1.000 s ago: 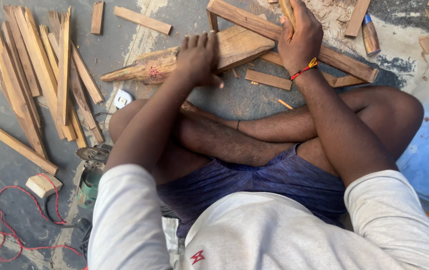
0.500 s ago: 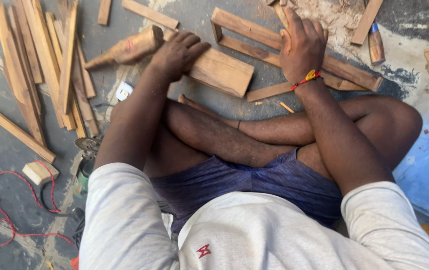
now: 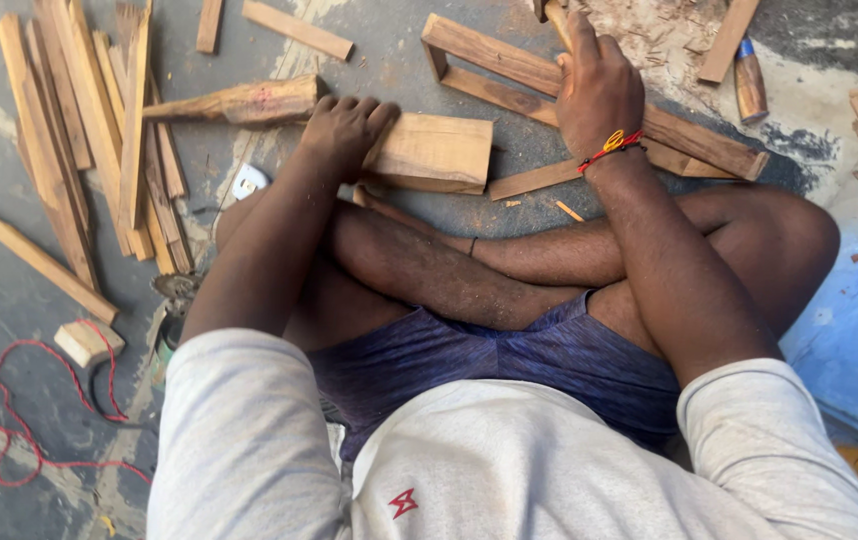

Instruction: The person sits on the floor and assembles a small wooden frame by hand. They use a hammer to tap the joints together and adjust the pieces to ensure a snug fit.

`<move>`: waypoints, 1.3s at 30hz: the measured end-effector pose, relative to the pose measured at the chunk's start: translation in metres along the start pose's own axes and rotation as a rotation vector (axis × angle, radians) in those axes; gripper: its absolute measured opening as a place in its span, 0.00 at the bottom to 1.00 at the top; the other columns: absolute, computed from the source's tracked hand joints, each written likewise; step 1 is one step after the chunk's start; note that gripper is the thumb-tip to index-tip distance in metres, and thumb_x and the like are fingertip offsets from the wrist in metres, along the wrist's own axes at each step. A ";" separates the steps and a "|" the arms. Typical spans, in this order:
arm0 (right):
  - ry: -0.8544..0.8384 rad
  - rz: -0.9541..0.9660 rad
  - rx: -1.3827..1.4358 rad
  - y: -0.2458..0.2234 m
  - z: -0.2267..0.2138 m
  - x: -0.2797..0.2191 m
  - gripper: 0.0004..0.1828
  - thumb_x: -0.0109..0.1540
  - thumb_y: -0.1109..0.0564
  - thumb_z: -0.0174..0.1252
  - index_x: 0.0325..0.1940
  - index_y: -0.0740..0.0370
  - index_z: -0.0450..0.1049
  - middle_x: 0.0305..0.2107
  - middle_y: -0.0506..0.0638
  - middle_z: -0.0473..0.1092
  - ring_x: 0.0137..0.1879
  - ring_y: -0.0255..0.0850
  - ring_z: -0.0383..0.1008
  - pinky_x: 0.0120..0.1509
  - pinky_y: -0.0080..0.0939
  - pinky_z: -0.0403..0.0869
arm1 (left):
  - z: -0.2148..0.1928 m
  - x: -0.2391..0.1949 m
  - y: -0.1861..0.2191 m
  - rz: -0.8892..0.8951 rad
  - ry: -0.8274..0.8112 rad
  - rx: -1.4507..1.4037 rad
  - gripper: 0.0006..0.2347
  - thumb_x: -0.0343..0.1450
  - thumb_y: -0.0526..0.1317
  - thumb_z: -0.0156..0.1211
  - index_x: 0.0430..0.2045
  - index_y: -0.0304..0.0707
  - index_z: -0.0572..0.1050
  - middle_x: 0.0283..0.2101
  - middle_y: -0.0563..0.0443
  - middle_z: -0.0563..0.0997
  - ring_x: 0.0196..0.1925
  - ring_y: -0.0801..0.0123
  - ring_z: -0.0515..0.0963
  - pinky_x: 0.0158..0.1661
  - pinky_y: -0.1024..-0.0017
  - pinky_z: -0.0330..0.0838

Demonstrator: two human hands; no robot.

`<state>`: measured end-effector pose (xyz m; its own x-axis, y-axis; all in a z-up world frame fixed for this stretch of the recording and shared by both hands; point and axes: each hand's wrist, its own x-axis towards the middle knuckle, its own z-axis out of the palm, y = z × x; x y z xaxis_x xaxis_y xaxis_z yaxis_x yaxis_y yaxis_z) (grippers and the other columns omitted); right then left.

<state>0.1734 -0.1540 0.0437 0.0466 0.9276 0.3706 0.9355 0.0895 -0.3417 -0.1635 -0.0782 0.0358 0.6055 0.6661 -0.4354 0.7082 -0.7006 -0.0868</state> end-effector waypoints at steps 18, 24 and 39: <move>0.001 -0.068 0.159 0.017 -0.014 0.020 0.17 0.71 0.62 0.63 0.64 0.64 0.73 0.37 0.62 0.77 0.40 0.56 0.80 0.44 0.55 0.78 | 0.002 0.084 0.212 0.136 0.045 -0.446 0.24 0.65 0.50 0.67 0.48 0.33 0.73 0.53 0.37 0.76 0.54 0.48 0.78 0.53 0.55 0.74; -0.039 -0.044 0.162 0.014 -0.019 0.015 0.17 0.69 0.61 0.63 0.62 0.62 0.74 0.36 0.64 0.77 0.41 0.60 0.80 0.44 0.57 0.77 | 0.027 0.094 0.235 0.120 0.384 -0.544 0.07 0.72 0.35 0.58 0.41 0.38 0.74 0.50 0.40 0.78 0.52 0.49 0.81 0.47 0.55 0.79; -0.049 -0.047 0.148 0.040 -0.004 0.038 0.16 0.70 0.64 0.63 0.63 0.65 0.75 0.33 0.59 0.79 0.34 0.46 0.82 0.38 0.45 0.80 | -0.004 0.091 0.121 0.095 0.516 -0.959 0.13 0.73 0.36 0.61 0.51 0.44 0.70 0.44 0.40 0.84 0.47 0.43 0.83 0.45 0.50 0.75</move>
<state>0.2140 -0.1171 0.0476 -0.0169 0.9374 0.3477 0.8744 0.1825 -0.4495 -0.0208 -0.1015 -0.0104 0.5937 0.8035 0.0441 0.5028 -0.4132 0.7592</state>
